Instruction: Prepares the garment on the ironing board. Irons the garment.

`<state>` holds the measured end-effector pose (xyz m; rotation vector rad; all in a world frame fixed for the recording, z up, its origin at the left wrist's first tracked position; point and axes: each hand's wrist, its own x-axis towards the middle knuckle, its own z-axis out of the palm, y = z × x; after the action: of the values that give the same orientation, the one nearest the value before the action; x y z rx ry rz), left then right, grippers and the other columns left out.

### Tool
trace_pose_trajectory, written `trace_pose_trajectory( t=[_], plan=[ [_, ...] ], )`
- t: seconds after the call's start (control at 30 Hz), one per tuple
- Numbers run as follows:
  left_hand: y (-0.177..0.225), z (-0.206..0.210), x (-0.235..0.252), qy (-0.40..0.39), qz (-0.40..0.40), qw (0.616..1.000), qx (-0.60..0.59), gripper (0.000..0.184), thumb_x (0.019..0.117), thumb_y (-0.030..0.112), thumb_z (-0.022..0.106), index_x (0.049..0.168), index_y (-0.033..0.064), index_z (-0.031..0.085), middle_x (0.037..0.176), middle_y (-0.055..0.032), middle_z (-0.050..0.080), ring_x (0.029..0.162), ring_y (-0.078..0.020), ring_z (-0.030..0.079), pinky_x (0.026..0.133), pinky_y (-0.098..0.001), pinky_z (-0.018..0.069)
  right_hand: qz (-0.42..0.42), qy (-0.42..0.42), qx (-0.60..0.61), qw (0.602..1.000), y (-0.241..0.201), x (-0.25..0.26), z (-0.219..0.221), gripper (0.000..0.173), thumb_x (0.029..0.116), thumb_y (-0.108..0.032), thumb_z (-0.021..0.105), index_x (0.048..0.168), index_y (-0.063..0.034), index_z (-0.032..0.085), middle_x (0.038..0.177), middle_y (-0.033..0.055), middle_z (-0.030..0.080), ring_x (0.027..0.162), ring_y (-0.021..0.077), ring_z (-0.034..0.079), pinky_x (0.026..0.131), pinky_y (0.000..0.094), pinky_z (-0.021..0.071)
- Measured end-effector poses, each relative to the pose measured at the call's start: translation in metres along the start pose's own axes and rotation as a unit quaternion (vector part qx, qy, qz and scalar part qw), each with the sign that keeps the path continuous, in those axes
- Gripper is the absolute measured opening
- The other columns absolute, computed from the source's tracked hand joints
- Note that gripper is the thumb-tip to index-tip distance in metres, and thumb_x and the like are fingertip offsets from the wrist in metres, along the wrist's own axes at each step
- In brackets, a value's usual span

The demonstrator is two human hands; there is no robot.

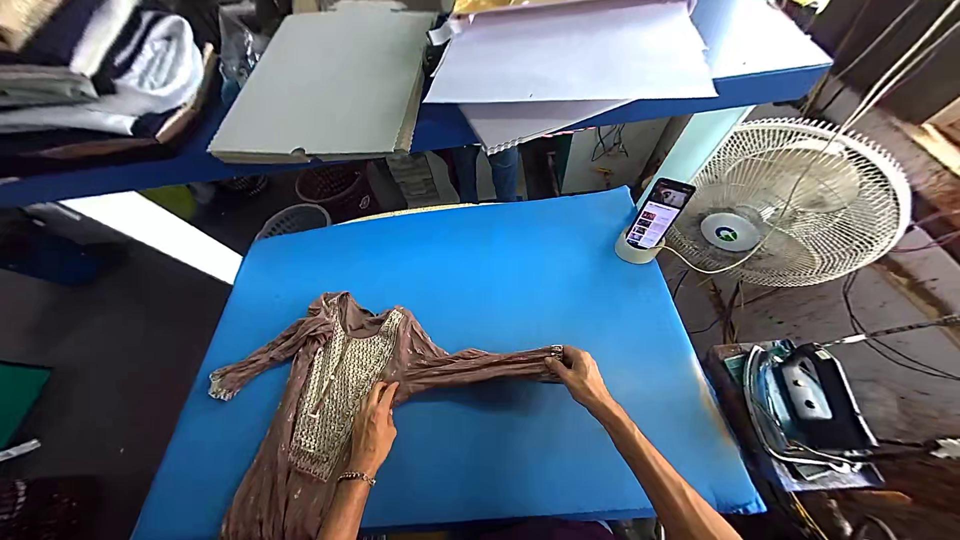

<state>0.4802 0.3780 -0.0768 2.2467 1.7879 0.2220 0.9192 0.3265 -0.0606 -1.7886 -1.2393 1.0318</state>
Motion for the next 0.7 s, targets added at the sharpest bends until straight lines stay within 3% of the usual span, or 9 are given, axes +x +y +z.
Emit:
trace_pose_trajectory(
  t=[0.1, 0.2, 0.27, 0.33, 0.37, 0.53, 0.63, 0.7],
  plan=[
    [0.001, -0.006, 0.011, 0.003, 0.013, 1.000, -0.012, 0.049, 0.0893, -0.008, 0.056, 0.136, 0.0042, 0.063, 0.136, -0.0259, 0.059, 0.123, -0.0435, 0.060, 0.103, -0.0571, 0.0500, -0.001, 0.015, 0.172, 0.985, -0.031, -0.025, -0.008, 0.022, 0.0943, -0.017, 0.074, 0.104, -0.0006, 0.062, 0.070, 0.0095, 0.068, 0.062, 0.0190, 0.067, 0.061, 0.0359, 0.0571],
    [-0.002, -0.010, 0.017, -0.021, -0.001, 0.999, -0.037, 0.048, 0.0876, -0.010, 0.058, 0.133, 0.0044, 0.066, 0.132, -0.0234, 0.061, 0.121, -0.0403, 0.061, 0.102, -0.0557, 0.0513, -0.056, 0.021, 0.159, 0.985, -0.051, -0.036, -0.004, 0.037, 0.0884, -0.004, 0.075, 0.121, -0.0050, 0.057, 0.089, 0.0095, 0.073, 0.076, 0.0211, 0.073, 0.069, 0.0385, 0.0629],
    [-0.009, -0.012, 0.019, -0.031, -0.008, 0.998, -0.053, 0.048, 0.0878, -0.010, 0.059, 0.132, 0.0057, 0.066, 0.133, -0.0215, 0.061, 0.122, -0.0381, 0.061, 0.102, -0.0547, 0.0519, -0.098, 0.057, 0.092, 0.989, -0.052, -0.036, 0.002, 0.030, 0.0850, 0.003, 0.069, 0.112, -0.0061, 0.062, 0.091, 0.0087, 0.070, 0.076, 0.0204, 0.068, 0.065, 0.0388, 0.0579],
    [-0.012, -0.013, 0.020, -0.033, -0.007, 0.997, -0.068, 0.048, 0.0883, -0.010, 0.060, 0.133, 0.0066, 0.067, 0.133, -0.0208, 0.061, 0.121, -0.0376, 0.061, 0.102, -0.0546, 0.0519, -0.086, 0.082, 0.070, 0.990, -0.043, -0.038, 0.009, 0.016, 0.0866, 0.004, 0.066, 0.098, -0.0067, 0.070, 0.086, 0.0077, 0.071, 0.071, 0.0187, 0.067, 0.061, 0.0375, 0.0560],
    [-0.012, -0.012, 0.020, -0.032, -0.004, 0.997, -0.072, 0.048, 0.0884, -0.010, 0.060, 0.133, 0.0066, 0.067, 0.133, -0.0210, 0.061, 0.121, -0.0378, 0.061, 0.102, -0.0551, 0.0519, -0.068, 0.084, 0.065, 0.992, -0.037, -0.041, 0.011, 0.013, 0.0890, 0.003, 0.067, 0.097, -0.0064, 0.071, 0.086, 0.0077, 0.072, 0.071, 0.0185, 0.067, 0.062, 0.0377, 0.0568],
    [-0.013, -0.009, 0.019, -0.014, 0.007, 0.997, -0.075, 0.049, 0.0865, -0.010, 0.061, 0.132, 0.0069, 0.067, 0.132, -0.0220, 0.061, 0.120, -0.0407, 0.060, 0.101, -0.0573, 0.0510, 0.024, 0.106, -0.018, 0.994, -0.006, -0.037, 0.027, 0.015, 0.1001, -0.005, 0.056, 0.113, -0.0042, 0.064, 0.086, 0.0129, 0.068, 0.074, 0.0261, 0.066, 0.068, 0.0483, 0.0554],
    [-0.015, -0.006, 0.019, -0.008, 0.003, 0.997, -0.082, 0.049, 0.0863, -0.011, 0.062, 0.132, 0.0074, 0.067, 0.131, -0.0216, 0.061, 0.121, -0.0401, 0.060, 0.101, -0.0561, 0.0510, 0.032, 0.116, -0.087, 0.989, -0.003, -0.041, 0.031, 0.022, 0.1025, -0.004, 0.049, 0.122, -0.0048, 0.058, 0.085, 0.0159, 0.067, 0.075, 0.0319, 0.067, 0.069, 0.0541, 0.0545],
    [-0.015, -0.005, 0.019, 0.001, 0.005, 0.996, -0.085, 0.049, 0.0864, -0.011, 0.062, 0.131, 0.0074, 0.067, 0.130, -0.0217, 0.061, 0.120, -0.0405, 0.060, 0.101, -0.0566, 0.0512, 0.010, 0.112, -0.015, 0.994, -0.008, -0.047, 0.031, 0.023, 0.1003, -0.004, 0.053, 0.124, -0.0033, 0.055, 0.084, 0.0143, 0.066, 0.071, 0.0270, 0.065, 0.065, 0.0468, 0.0546]
  ],
)
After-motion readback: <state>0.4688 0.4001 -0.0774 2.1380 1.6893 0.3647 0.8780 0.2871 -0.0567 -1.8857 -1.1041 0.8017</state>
